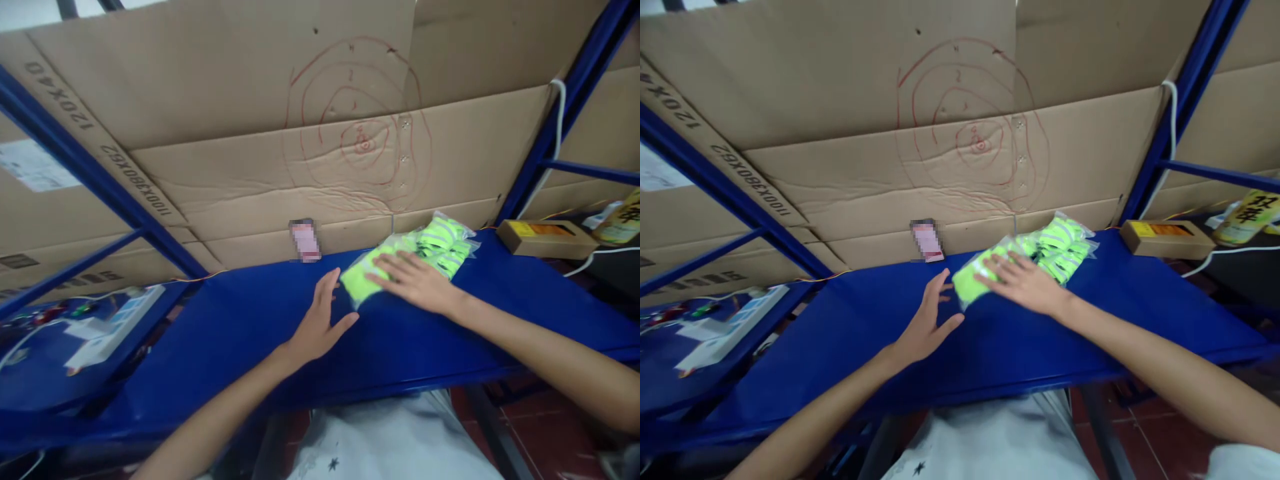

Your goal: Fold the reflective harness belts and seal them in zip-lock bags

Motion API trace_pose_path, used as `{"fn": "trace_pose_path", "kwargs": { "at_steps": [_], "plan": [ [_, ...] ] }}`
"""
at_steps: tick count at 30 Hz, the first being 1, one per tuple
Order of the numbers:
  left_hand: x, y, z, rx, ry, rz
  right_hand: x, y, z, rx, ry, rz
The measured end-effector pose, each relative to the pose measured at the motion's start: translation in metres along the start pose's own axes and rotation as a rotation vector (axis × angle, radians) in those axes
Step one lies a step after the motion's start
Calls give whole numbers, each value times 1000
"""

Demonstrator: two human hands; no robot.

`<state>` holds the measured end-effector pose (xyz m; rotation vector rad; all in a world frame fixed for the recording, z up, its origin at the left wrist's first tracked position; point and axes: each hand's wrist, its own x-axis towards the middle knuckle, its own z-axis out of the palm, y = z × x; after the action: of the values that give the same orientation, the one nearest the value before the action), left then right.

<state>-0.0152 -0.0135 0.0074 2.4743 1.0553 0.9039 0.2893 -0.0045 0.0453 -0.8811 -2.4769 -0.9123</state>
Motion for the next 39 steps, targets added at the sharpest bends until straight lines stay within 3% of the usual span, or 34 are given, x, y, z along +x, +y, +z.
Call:
{"fn": "trace_pose_path", "kwargs": {
  "at_steps": [3, 6, 10, 14, 24, 26, 29, 32, 34, 37, 39],
  "plan": [
    [8, -22, 10, 109, -28, 50, -12, 63, -6, -113, -22, 355],
    [8, -40, 22, 153, -45, 80, -32, 107, -1, -139, 10, 686],
    [8, -52, 27, 140, -73, 88, -65, 130, 27, 12, -119, 745],
    [10, -53, 22, 133, -89, 25, -87, 135, 50, 32, -111, 791],
    [10, -59, 21, 120, -69, -32, -76, 118, 56, 22, -88, 699],
    [11, -59, 22, 103, -42, -16, -75, 117, 53, -25, -26, 715],
    [11, -55, 19, 51, 70, 25, -74, 109, 51, -81, 170, 745],
    [6, -51, 12, 17, 155, 25, -67, 88, 53, -57, 329, 710],
    [1, -47, 7, 6, 173, 60, -59, 66, 57, 10, 347, 629],
    [-4, -41, -1, -12, 157, 195, -45, 31, 62, 165, 286, 480],
    [-5, -36, -4, -8, 104, 309, -37, 10, 64, 281, 156, 380]
  ]
}}
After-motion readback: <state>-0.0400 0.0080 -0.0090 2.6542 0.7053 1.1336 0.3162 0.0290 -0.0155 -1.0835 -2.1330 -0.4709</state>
